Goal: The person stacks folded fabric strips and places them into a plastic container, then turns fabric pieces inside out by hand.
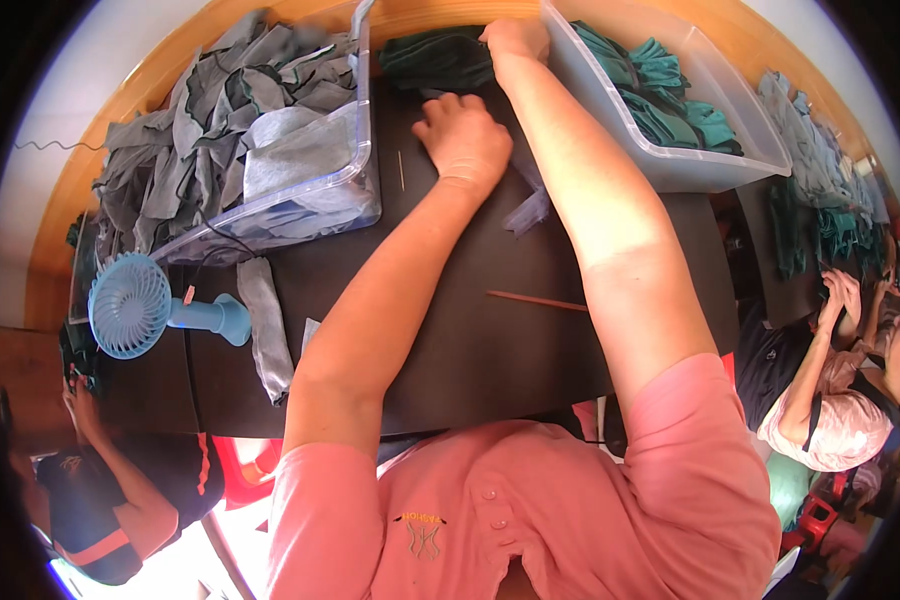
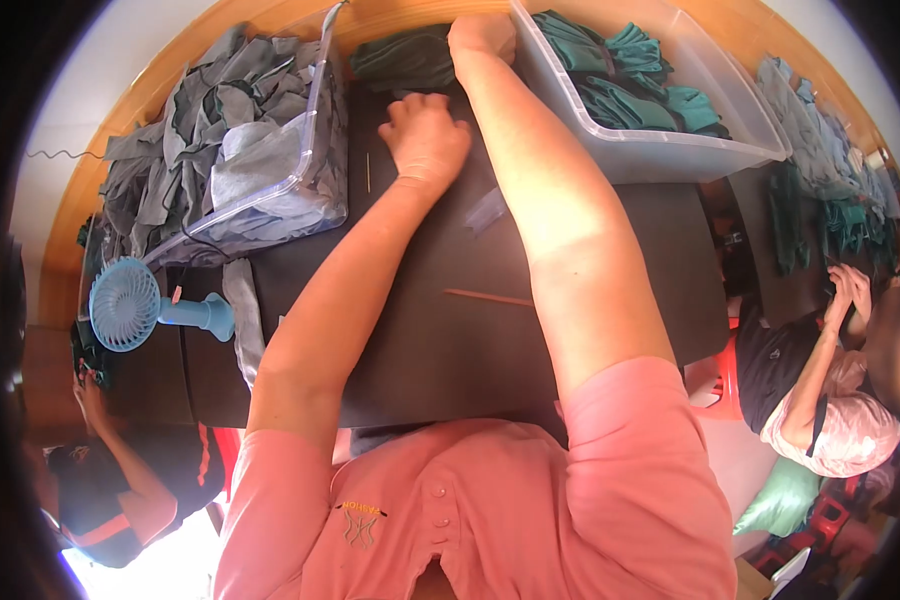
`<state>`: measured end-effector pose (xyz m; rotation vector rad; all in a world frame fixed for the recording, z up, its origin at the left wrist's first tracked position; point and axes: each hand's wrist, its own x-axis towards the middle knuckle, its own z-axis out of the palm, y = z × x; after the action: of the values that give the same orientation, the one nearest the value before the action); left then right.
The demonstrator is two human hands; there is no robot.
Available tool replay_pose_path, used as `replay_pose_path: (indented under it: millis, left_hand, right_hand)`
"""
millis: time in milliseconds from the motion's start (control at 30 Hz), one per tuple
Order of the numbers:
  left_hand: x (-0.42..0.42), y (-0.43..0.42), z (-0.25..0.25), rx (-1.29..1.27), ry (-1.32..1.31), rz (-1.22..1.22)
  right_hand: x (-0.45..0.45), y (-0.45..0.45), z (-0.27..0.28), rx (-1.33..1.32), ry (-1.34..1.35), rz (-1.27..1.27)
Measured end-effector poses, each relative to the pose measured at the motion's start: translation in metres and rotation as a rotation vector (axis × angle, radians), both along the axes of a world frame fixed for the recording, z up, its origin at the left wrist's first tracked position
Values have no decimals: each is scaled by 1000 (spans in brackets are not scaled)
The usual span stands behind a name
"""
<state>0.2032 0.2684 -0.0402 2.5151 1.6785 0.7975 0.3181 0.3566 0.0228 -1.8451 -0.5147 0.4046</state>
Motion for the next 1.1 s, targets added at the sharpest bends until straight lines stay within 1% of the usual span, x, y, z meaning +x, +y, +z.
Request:
replay_pose_path:
  millis: [33,67,133,200,267,333,367,467,500,600,633,733,767,867,967,1100]
  left_hand:
    - [3,-4,-2,0,47,-42]
    - [6,-7,-4,1,94,-86]
    - [10,-13,-6,34,100,-193]
    - [10,-13,-5,35,100,-257]
    - [8,-13,-2,3,94,-281]
    - [3,-13,-3,25,89,-312]
    - [1,-12,-4,36,89,-327]
    - [1,-12,-22,260,7,-356]
    - [-1,-14,-20,234,21,-378]
    - [-5,-17,-11,155,35,-434]
    - [-7,-17,-8,125,25,-442]
    - [-11,-18,-2,77,0,-405]
    - [-13,-19,-2,62,-7,-387]
    - [-10,-15,-2,114,-197,-204]
    - [-6,10,1,113,-149,-167]
    - [-1,28,2,-10,-92,-159]
  right_hand:
    - [0,1,5,23,33,36]
    - [-1,2,7,47,10,48]
    - [-2,5,10,94,-35,72]
    - [-1,10,10,97,11,54]
    - [3,13,3,87,34,53]
    - [14,20,-16,62,35,71]
    - [23,25,-25,-2,-70,134]
    - [39,47,-51,339,160,161]
    - [34,48,-46,439,319,130]
    - [28,30,-30,286,141,188]
    - [22,14,-19,32,-34,100]
    - [18,2,-17,-66,-223,156]
    - [17,0,-17,-68,-190,156]
    - [19,-1,-17,-89,-139,144]
    - [23,10,-31,-164,-386,130]
    - [29,11,-32,-191,-435,200]
